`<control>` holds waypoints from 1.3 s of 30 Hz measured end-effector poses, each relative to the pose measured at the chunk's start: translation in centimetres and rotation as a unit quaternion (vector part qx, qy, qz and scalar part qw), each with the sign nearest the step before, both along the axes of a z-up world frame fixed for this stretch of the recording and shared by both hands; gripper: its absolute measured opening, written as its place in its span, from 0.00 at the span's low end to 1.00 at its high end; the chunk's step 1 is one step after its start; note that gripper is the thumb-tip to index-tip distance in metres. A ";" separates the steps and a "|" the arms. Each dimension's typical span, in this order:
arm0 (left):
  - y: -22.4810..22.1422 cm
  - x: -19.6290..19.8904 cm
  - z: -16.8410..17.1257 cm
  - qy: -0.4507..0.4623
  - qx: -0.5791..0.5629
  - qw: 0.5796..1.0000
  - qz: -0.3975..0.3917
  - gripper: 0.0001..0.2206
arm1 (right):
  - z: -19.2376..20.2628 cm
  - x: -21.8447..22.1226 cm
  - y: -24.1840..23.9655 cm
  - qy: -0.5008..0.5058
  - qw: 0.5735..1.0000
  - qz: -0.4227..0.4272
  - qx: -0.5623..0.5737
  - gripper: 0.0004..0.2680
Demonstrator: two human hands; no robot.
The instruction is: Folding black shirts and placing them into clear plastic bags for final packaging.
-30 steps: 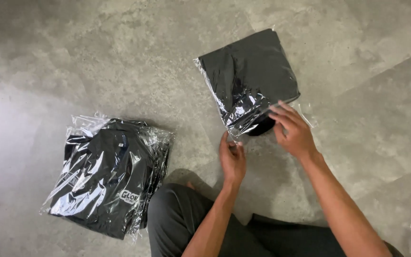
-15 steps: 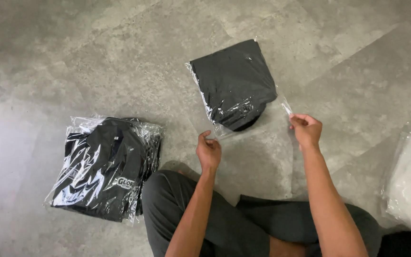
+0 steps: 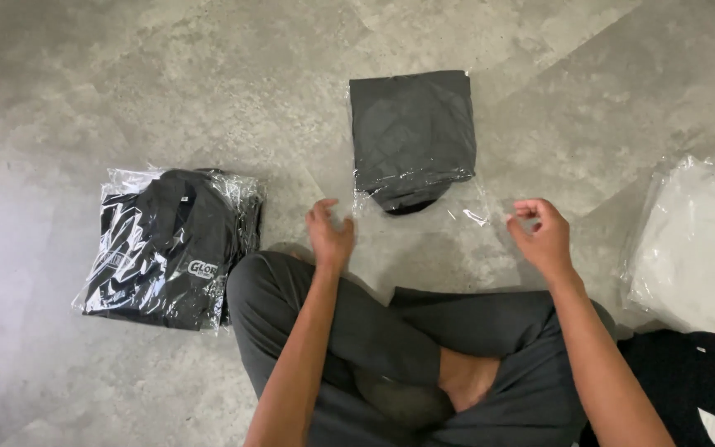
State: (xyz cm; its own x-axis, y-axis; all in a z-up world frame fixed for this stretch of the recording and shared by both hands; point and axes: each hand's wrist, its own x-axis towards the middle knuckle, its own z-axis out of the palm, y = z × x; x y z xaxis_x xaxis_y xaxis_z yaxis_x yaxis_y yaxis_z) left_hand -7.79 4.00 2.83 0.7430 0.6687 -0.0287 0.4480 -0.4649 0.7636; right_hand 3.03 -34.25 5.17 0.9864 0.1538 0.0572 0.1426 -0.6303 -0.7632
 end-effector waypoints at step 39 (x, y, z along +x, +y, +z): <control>2.8 4.5 2.1 -0.177 0.490 0.677 -0.520 0.06 | -1.3 5.9 4.5 -0.332 0.773 0.495 -0.219 0.03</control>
State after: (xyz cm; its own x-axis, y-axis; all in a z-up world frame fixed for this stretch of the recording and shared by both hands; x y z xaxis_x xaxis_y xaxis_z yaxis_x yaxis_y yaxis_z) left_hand -3.25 6.83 4.90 0.6711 -0.6514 0.3539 -0.6405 -0.7499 -0.1658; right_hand 8.97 -29.76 3.82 0.1493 0.9618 0.2293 0.9885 -0.1394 -0.0588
